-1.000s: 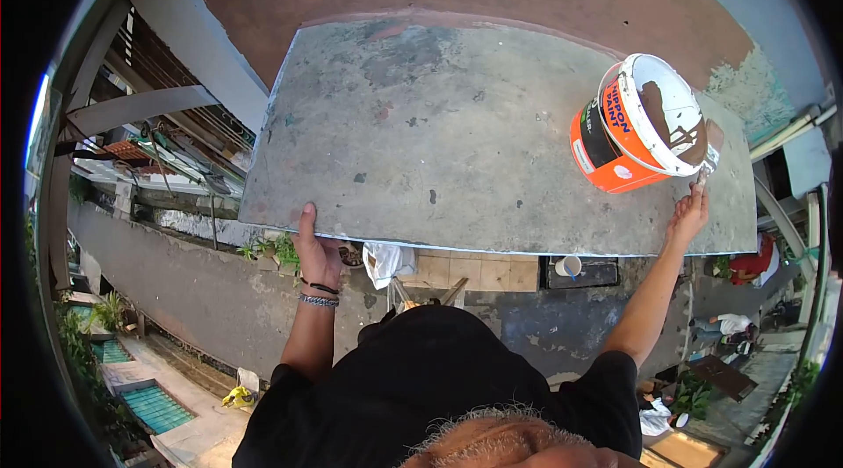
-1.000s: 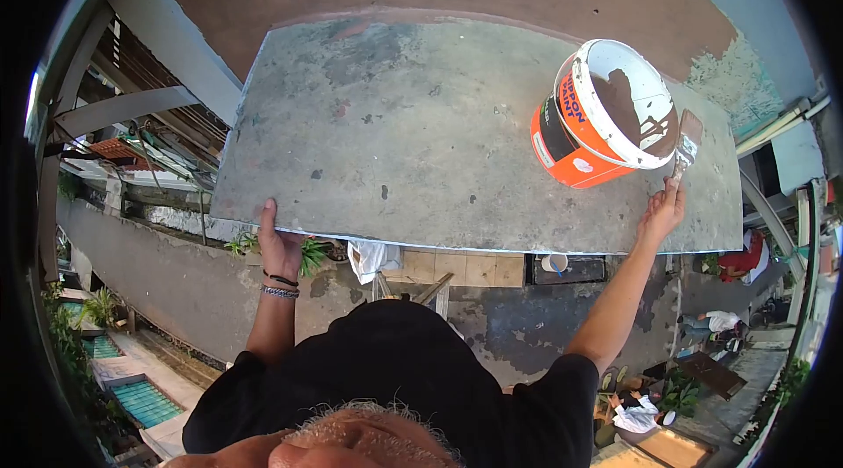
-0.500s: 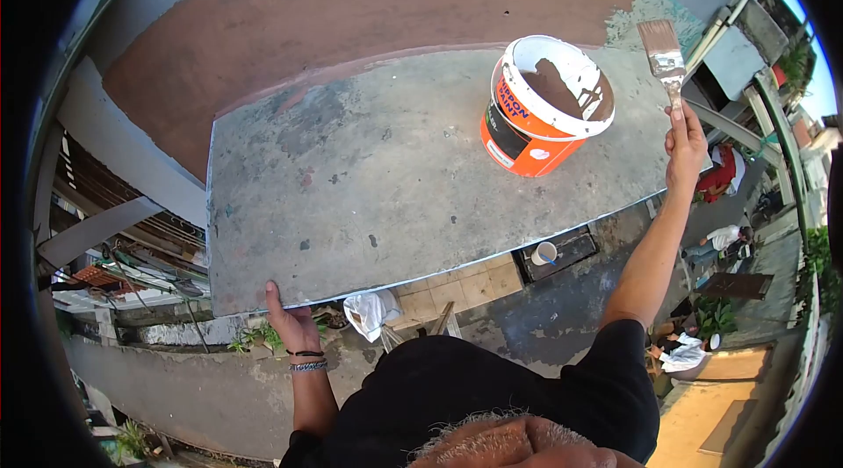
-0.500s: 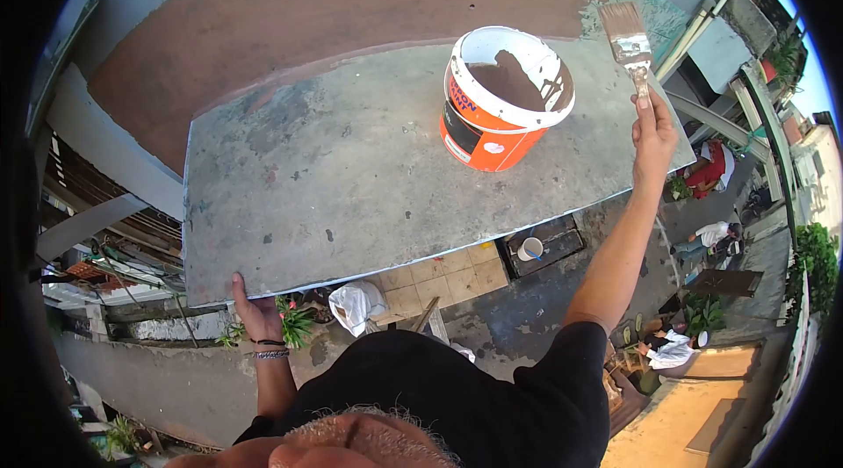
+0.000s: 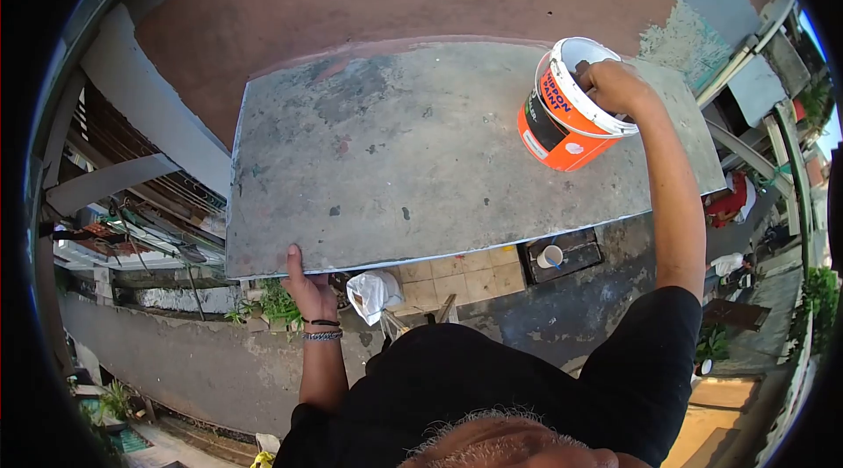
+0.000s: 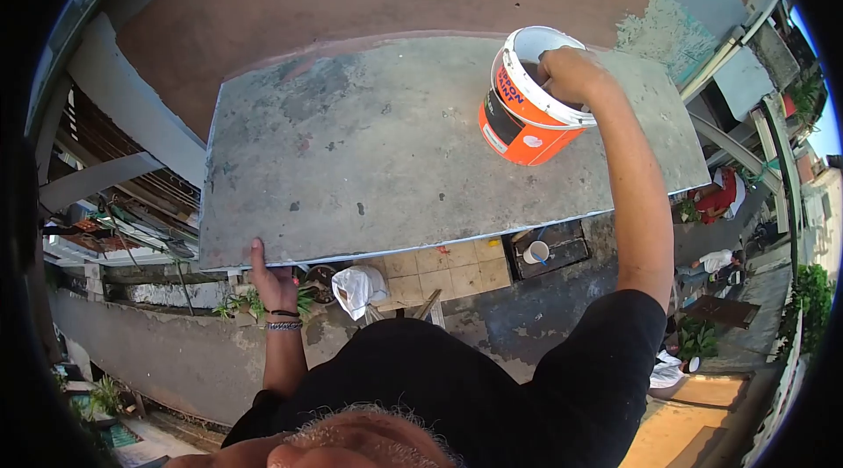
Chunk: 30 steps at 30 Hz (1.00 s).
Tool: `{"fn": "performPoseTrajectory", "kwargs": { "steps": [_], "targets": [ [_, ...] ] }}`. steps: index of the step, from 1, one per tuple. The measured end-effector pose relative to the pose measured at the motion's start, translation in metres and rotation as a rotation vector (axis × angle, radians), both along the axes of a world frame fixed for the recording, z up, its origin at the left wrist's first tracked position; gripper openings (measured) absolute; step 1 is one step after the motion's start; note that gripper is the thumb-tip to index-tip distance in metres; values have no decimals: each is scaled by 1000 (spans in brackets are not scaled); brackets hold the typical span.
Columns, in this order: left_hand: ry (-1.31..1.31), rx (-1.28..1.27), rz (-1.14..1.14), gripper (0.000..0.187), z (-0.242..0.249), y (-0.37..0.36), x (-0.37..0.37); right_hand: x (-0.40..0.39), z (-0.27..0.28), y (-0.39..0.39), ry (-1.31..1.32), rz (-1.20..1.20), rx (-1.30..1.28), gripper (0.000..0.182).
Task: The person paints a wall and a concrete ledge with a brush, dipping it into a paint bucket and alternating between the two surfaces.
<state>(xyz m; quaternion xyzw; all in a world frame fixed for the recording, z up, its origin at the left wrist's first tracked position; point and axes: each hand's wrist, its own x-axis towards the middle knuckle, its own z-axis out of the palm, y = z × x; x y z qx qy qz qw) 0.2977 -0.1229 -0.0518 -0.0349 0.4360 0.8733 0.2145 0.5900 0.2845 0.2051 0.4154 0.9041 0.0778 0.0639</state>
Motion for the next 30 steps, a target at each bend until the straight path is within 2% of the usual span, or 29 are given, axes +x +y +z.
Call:
{"fn": "performPoseTrajectory", "kwargs": {
  "steps": [3,6,12,16,19,21,27,30],
  "targets": [
    [-11,-23,43,56,-10,-1,-6,-2,11,-8,52,-44,-73,23],
    [-3,-8,25,57,1,-1,0,22,38,-10,125,-152,-103,21],
    [-11,-9,15,52,10,1,3,115,58,-21,579,-292,-250,25],
    [-13,4,12,52,4,1,1,151,22,-34,938,-218,-444,31],
    [-19,-4,16,57,2,0,1,162,-2,-37,1105,-211,-461,27],
    [-13,7,-13,68,-4,-2,-2,166,-11,-42,1196,-208,-448,26],
    [8,31,54,74,0,0,0,148,0,-56,1349,-28,-445,26],
    [-5,0,107,59,3,2,2,86,22,-87,1227,52,-512,25]
  ]
}}
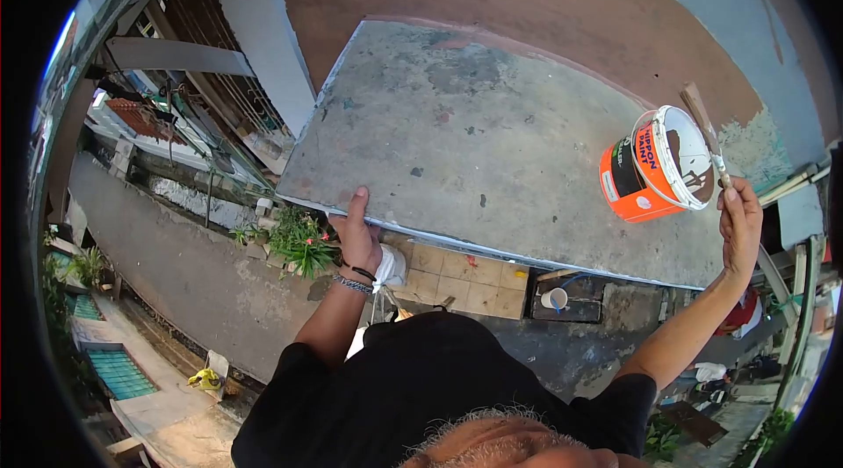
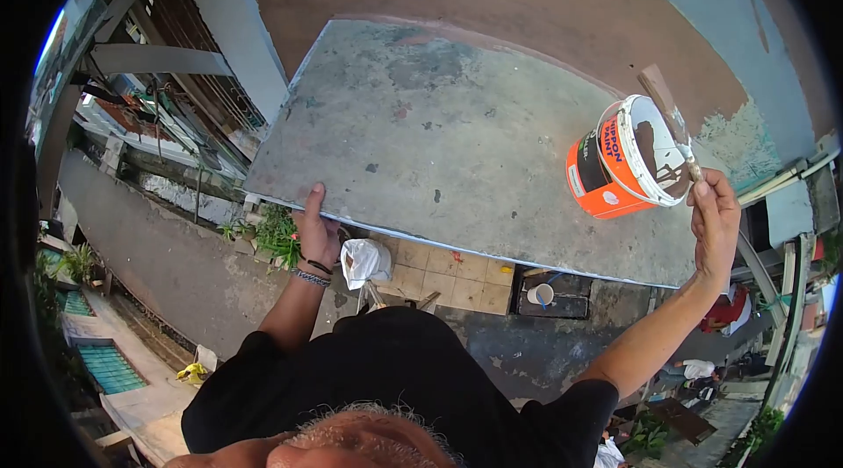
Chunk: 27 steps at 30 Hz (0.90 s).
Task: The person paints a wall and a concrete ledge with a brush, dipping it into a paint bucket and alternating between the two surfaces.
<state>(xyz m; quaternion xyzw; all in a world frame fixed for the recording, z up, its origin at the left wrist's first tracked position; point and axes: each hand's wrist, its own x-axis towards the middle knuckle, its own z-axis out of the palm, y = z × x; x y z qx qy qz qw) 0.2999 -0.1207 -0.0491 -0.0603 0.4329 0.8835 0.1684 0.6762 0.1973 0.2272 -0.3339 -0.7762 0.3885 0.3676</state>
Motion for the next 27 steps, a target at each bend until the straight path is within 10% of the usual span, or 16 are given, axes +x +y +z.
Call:
{"fn": "performPoseTrajectory", "kwargs": {
  "steps": [13,23,27],
  "targets": [
    [44,-17,89,70,-14,2,-3,-410,-99,-15,-493,286,548,35],
    [32,-25,42,73,-13,-1,-4,-476,-126,-39,-716,486,882,29],
    [31,-19,36,71,-9,-2,-2,-442,-90,-48,-684,705,-128,38]
  ]
}}
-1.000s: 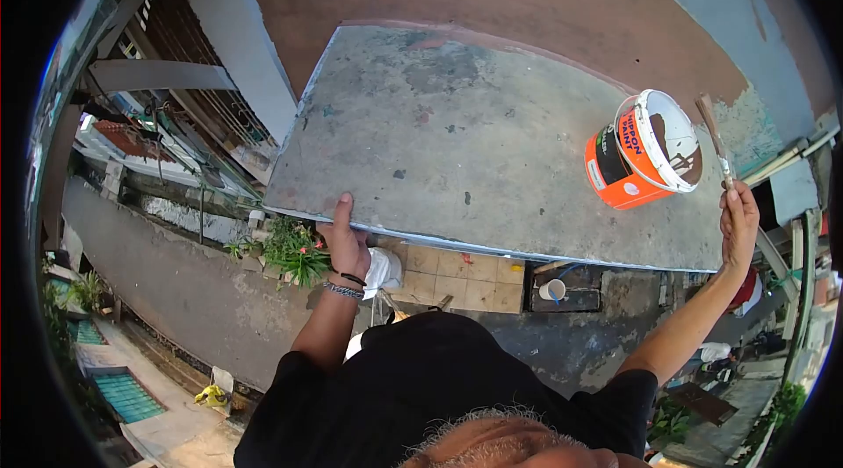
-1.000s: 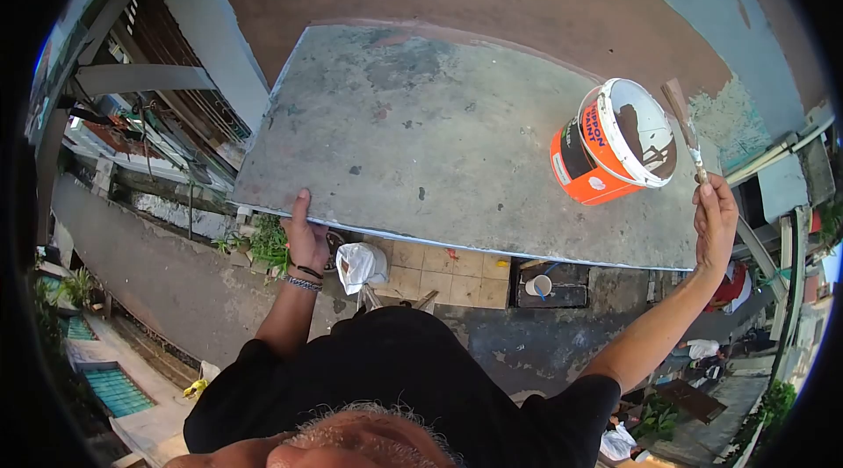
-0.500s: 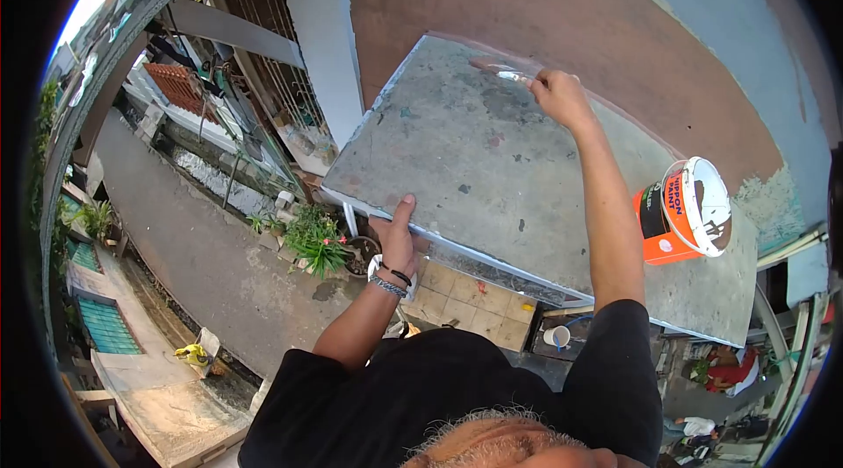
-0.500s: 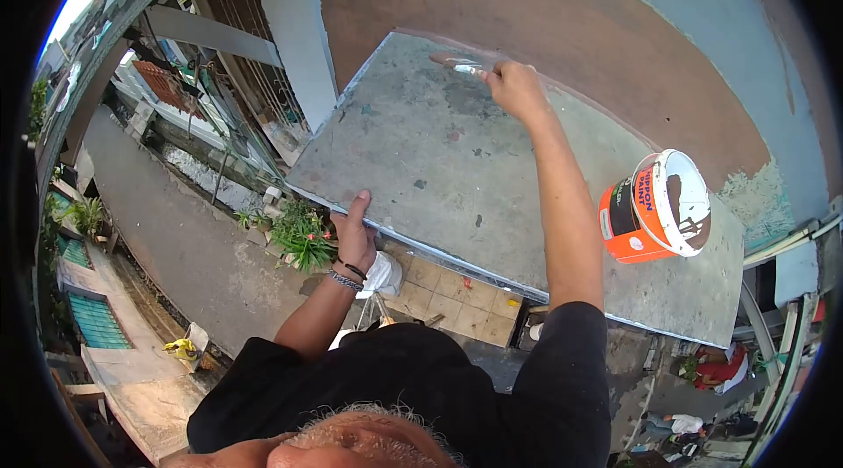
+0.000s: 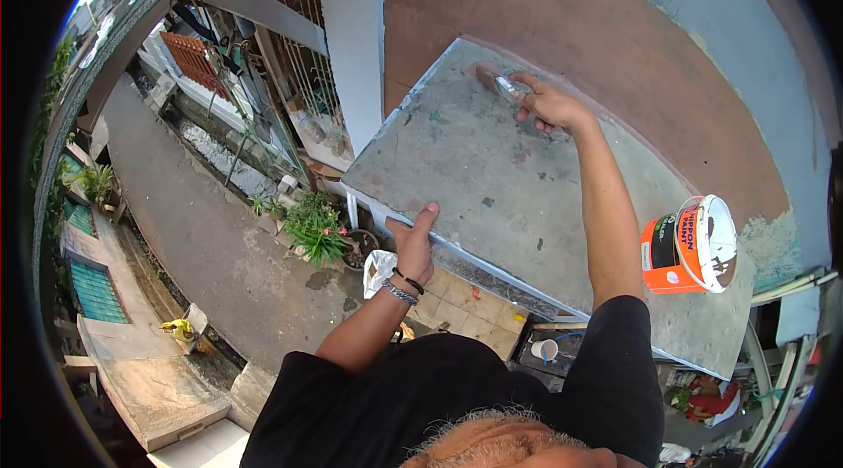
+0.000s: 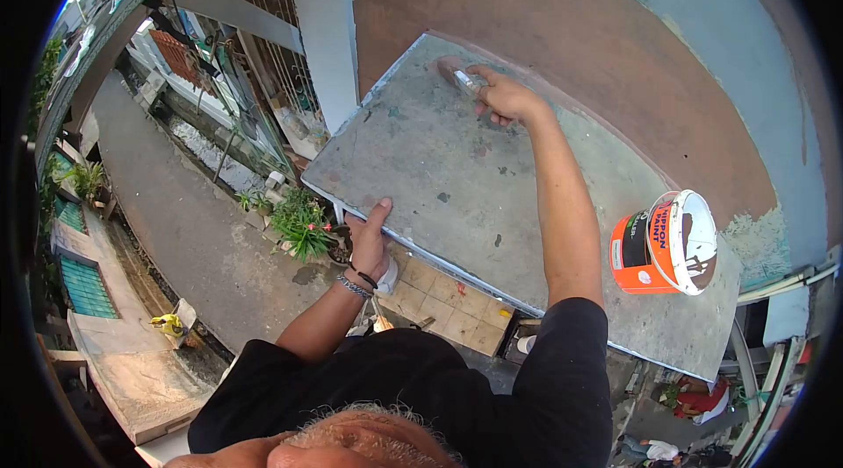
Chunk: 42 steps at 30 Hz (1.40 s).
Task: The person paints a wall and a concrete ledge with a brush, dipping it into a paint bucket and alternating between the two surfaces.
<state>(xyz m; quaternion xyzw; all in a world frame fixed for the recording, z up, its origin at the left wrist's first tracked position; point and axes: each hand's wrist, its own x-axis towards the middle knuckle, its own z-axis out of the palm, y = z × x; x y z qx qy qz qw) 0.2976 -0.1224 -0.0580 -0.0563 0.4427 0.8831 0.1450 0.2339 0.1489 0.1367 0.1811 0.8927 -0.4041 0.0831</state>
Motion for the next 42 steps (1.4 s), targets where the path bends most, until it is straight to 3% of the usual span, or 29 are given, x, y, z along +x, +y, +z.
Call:
{"fn": "performPoseTrajectory", "kwargs": {
  "steps": [2,5,8,11,14,17,20,23,28,31,32,35,39,42],
  "targets": [
    [7,9,-1,70,-3,0,-2,6,-7,25,21,-9,-477,45],
    [-22,18,-18,78,8,-1,1,12,-30,41,164,12,-792,43],
    [-20,11,8,69,-5,1,-2,14,-47,38,289,5,-850,45],
    [-6,21,-14,69,-3,-1,-2,16,-55,16,631,54,-1025,36],
    [-18,18,-18,69,0,-1,-1,-5,-59,30,697,-235,-97,27],
    [-36,-2,-13,67,-5,0,-1,-29,-65,44,861,-314,-107,23],
    [19,-2,-10,69,-11,-1,-3,-63,-65,41,933,-373,-520,23],
    [46,79,-3,75,-4,-1,-1,-105,-73,35,877,-504,-749,21],
    [0,82,-10,76,-5,-4,-1,-103,-82,62,768,-625,-431,22],
    [18,70,9,78,-8,-1,-1,-104,-71,62,893,-562,-465,22],
    [27,63,14,79,-8,-1,-2,-110,-71,56,903,-527,-653,21],
    [9,82,-10,80,-5,-3,-2,-139,-86,37,887,-533,-665,18],
    [49,52,-12,80,-7,-4,-3,-140,-86,42,819,-620,-437,17],
    [87,-6,-5,80,-20,-1,-4,-133,-71,51,868,-558,-444,19]
  ]
}}
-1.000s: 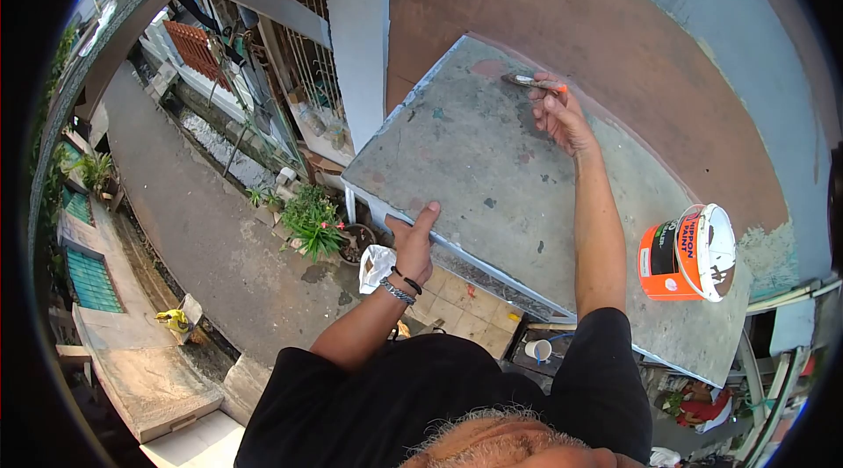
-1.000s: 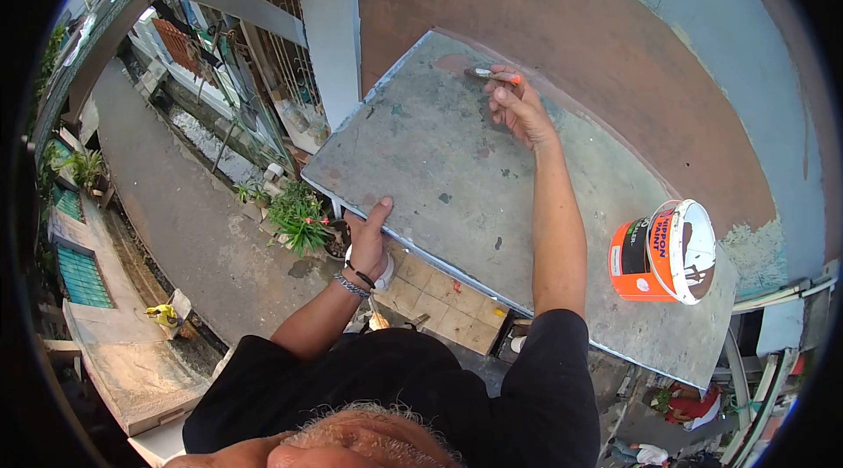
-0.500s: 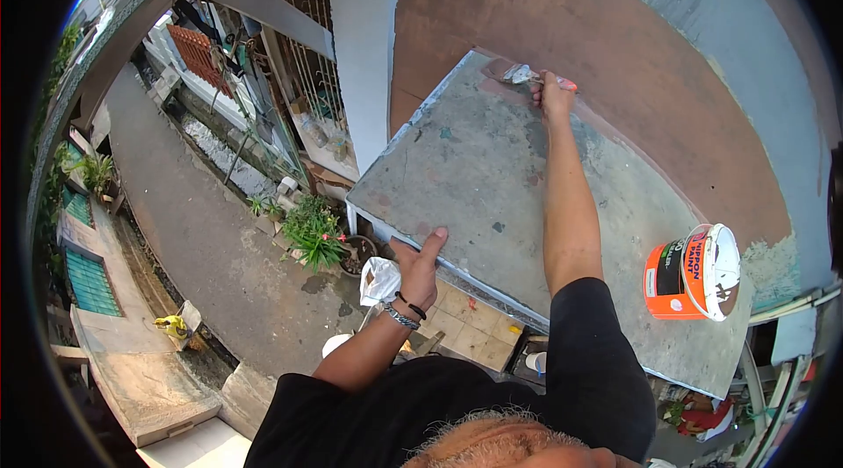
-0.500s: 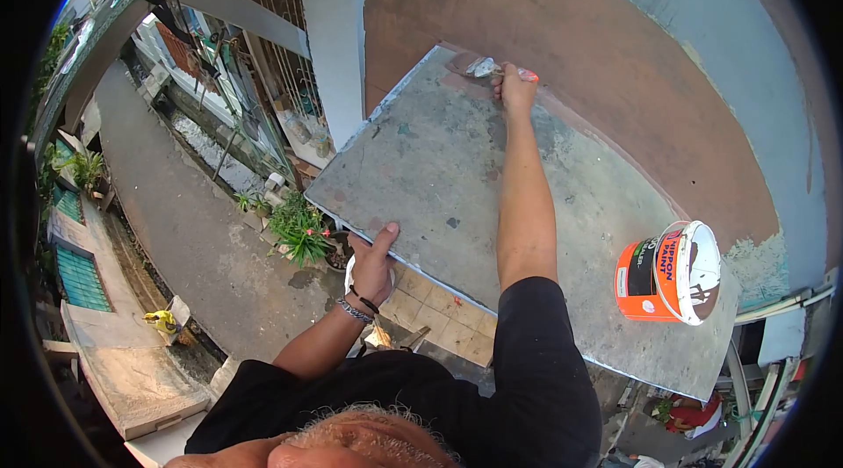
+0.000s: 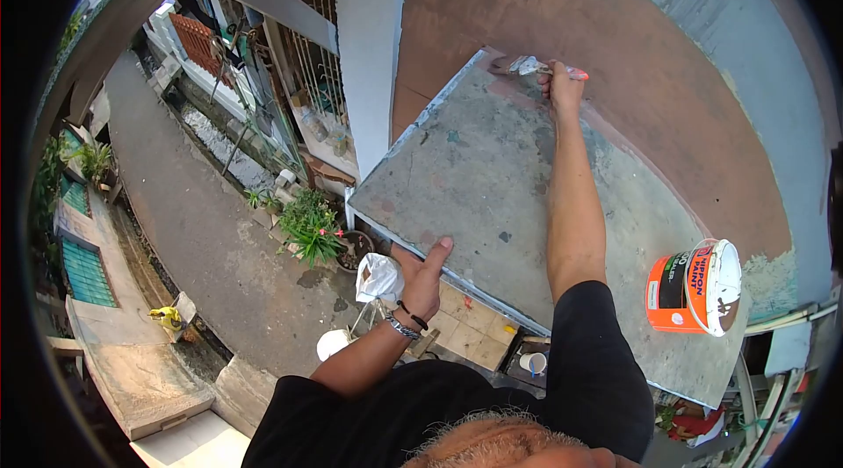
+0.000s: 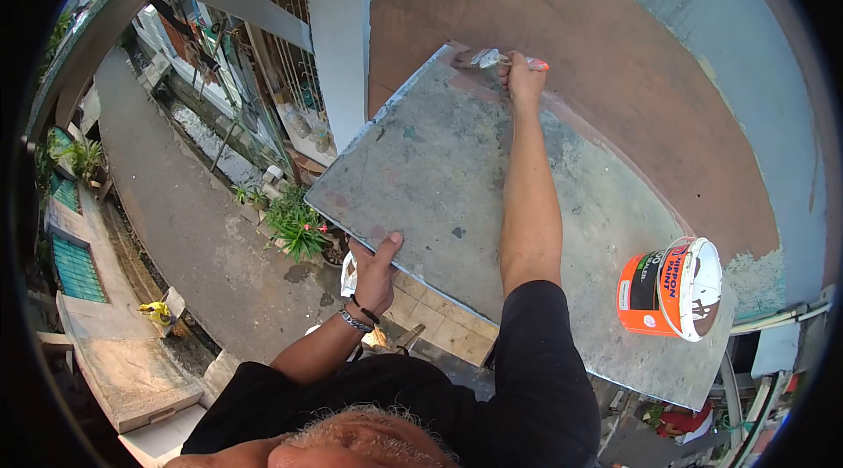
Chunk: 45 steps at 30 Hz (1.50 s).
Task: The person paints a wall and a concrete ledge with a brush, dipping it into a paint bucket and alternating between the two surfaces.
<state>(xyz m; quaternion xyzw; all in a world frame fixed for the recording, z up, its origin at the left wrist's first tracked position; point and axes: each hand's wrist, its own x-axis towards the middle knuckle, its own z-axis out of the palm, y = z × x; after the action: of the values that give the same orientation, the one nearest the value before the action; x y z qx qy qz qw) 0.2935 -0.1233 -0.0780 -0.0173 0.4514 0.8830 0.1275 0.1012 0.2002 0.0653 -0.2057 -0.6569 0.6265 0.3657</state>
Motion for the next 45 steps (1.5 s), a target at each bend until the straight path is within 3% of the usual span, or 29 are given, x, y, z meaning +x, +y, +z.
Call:
{"fn": "performPoseTrajectory", "kwargs": {
  "steps": [4,10,15,24,27,45],
  "targets": [
    [-43,54,-20,75,11,-2,2,-16,-3,-9,103,62,-81,20],
    [-72,74,-32,70,15,-4,3,-16,-17,1,-37,41,-48,22],
    [-62,84,-26,71,19,-4,3,-21,-7,13,60,136,-136,23],
    [-44,68,-19,72,13,-4,1,-16,-6,18,-110,115,-25,28],
    [-17,39,-18,75,9,-2,1,-22,-6,15,65,176,-172,20],
    [-43,82,-34,75,18,-6,2,-16,-13,1,-145,158,-78,25]
  ]
}}
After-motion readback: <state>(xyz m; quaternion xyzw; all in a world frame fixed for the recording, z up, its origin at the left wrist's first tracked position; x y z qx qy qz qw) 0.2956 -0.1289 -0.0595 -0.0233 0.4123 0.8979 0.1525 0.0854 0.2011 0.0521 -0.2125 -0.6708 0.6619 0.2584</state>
